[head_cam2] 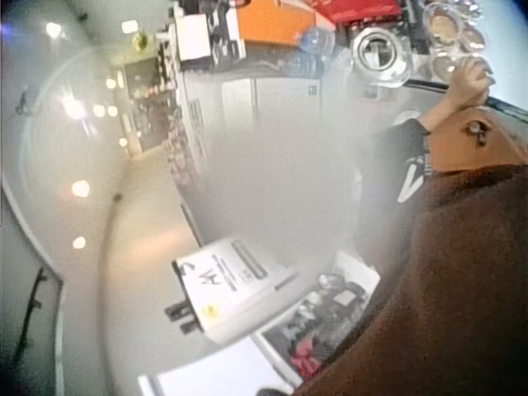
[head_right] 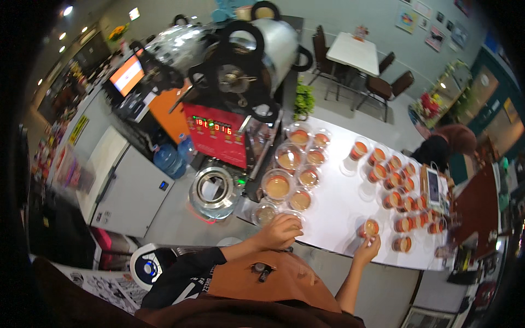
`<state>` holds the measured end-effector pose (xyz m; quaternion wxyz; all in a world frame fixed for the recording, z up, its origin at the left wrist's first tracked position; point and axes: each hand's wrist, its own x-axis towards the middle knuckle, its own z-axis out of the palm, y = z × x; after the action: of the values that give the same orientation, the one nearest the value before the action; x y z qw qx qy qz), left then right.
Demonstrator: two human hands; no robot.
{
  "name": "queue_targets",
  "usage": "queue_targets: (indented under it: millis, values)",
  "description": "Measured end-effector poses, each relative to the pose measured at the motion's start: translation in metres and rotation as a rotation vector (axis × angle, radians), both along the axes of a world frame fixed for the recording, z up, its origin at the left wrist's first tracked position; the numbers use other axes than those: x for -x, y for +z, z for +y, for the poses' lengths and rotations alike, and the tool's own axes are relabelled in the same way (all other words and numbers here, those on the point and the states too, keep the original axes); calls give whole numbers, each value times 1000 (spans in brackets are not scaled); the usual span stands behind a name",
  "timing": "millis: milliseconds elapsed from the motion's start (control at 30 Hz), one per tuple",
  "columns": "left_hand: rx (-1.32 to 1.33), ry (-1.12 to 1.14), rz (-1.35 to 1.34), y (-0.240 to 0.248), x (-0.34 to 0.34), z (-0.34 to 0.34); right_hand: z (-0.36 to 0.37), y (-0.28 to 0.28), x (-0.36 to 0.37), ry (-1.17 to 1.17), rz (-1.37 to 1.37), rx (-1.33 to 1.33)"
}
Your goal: The person places small round desserts into a heat-sealing machine, seals them in plastic, and arranges them on the counter. The person also handles a stack of pre-sealed dessert cups and places them on the counter.
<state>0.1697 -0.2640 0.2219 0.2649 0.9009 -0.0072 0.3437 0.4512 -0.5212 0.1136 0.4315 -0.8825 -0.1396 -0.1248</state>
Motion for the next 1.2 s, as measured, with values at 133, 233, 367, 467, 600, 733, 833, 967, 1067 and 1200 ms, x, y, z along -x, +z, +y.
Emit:
queue_targets:
  millis: [133, 233, 367, 467, 600, 733, 833, 967, 1067, 1200]
  values:
    - [89, 25, 18, 1, 6, 2, 26, 56, 45, 220, 73, -12]
    - [181, 62, 15, 6, 8, 5, 55, 105, 75, 434, 46, -67]
    - [292, 159, -58, 26, 15, 10, 101, 176, 118, 726, -31, -173]
    - [317, 273, -105, 46, 24, 17, 126, 199, 135, 908, -99, -178]
    - [432, 312, -169, 68, 41, 26, 159, 230, 164, 1131, -268, -192]
    - [547, 340, -301, 86, 57, 25, 168, 232, 180, 1319, -123, -224]
    - [569, 401, -428, 87, 71, 36, 169, 231, 182, 1413, 10, -227]
    - [586, 503, -519, 94, 91, 60, 159, 235, 177, 1476, 73, -161]
    - [625, 595, -546, 102, 105, 83, 147, 226, 170, 1519, 152, -93]
    - [620, 774, -544, 86, 116, 111, 138, 219, 165, 1517, 139, -92]
